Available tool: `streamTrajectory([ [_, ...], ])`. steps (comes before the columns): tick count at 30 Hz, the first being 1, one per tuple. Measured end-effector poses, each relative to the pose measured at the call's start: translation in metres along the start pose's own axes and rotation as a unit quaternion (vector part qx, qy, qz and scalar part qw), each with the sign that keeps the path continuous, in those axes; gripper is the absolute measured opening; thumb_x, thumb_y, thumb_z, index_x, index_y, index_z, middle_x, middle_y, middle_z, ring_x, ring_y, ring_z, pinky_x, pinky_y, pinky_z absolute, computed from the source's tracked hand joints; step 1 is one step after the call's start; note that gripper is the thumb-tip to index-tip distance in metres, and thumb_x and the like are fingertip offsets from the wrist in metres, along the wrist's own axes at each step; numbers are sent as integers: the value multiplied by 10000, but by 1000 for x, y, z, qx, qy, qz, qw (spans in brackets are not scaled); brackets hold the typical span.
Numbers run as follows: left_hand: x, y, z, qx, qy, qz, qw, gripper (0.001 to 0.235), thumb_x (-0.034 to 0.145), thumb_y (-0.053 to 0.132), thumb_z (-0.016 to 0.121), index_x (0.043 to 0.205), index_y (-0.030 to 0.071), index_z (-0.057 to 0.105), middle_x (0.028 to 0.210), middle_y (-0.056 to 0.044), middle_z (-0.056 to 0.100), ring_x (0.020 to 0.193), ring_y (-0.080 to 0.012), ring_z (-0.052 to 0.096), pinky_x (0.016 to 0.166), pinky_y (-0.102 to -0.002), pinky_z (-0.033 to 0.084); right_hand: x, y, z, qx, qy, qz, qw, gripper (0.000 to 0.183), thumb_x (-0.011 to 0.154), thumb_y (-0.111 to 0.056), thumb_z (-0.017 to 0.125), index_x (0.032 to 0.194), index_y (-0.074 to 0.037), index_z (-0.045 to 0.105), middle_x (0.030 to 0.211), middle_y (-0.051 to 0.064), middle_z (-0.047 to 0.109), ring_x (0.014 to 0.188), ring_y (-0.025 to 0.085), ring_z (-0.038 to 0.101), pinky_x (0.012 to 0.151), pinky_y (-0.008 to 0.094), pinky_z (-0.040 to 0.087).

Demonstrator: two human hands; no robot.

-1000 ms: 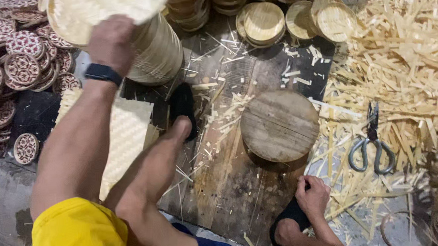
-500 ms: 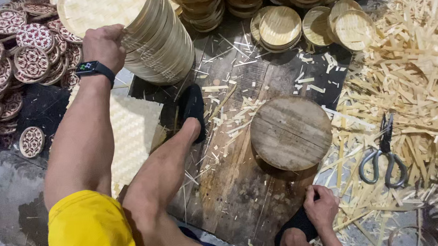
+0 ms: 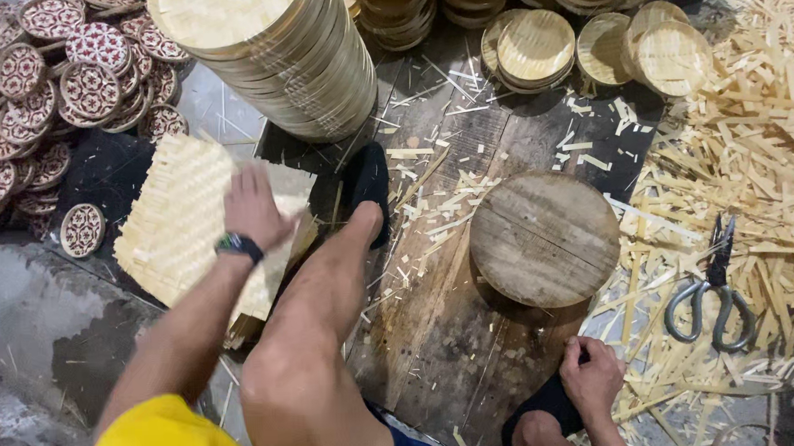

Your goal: The person places a circular bamboo frame onto a woven mat, presses it down, and uses shears to trim the excess matting around the frame's edge. They then flip the frame to reveal the finished tray and stack it with others.

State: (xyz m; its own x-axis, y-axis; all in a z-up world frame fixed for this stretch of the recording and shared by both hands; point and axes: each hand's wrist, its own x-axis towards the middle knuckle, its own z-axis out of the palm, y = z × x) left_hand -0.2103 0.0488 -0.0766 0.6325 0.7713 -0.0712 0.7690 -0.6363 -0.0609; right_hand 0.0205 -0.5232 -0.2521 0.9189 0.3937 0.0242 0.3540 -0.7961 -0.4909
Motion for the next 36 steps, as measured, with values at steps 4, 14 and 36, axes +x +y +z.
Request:
streamTrajectory([
  [4,-64,-24,68,18,-167,-138,976,1161,757,578,785,1517,-98,225,1558,-377,199,1429,-540,195,1157,-552,263,-1,4,1,1,-7,2,1000,202,953,-287,687,928,-97,752,864,107,707,869,299,662,881,452,464],
  [14,-81,-44,-72,2,-14,-69,997,250,969,133,518,1067,130,748,792,-189,719,704,-347,706,663,-483,575,1,12,7,-11,-22,11,1000,211,961,-295,690,936,-98,762,875,119,710,878,306,666,884,453,472],
  [36,-80,319,55,-238,-239,276,900,292,980,263,645,1224,102,651,1208,-123,695,1103,-254,674,985,-393,545,140,-9,-37,498,-136,253,818,253,885,-128,770,1101,-16,699,923,-7,690,719,56,555,627,231,447],
])
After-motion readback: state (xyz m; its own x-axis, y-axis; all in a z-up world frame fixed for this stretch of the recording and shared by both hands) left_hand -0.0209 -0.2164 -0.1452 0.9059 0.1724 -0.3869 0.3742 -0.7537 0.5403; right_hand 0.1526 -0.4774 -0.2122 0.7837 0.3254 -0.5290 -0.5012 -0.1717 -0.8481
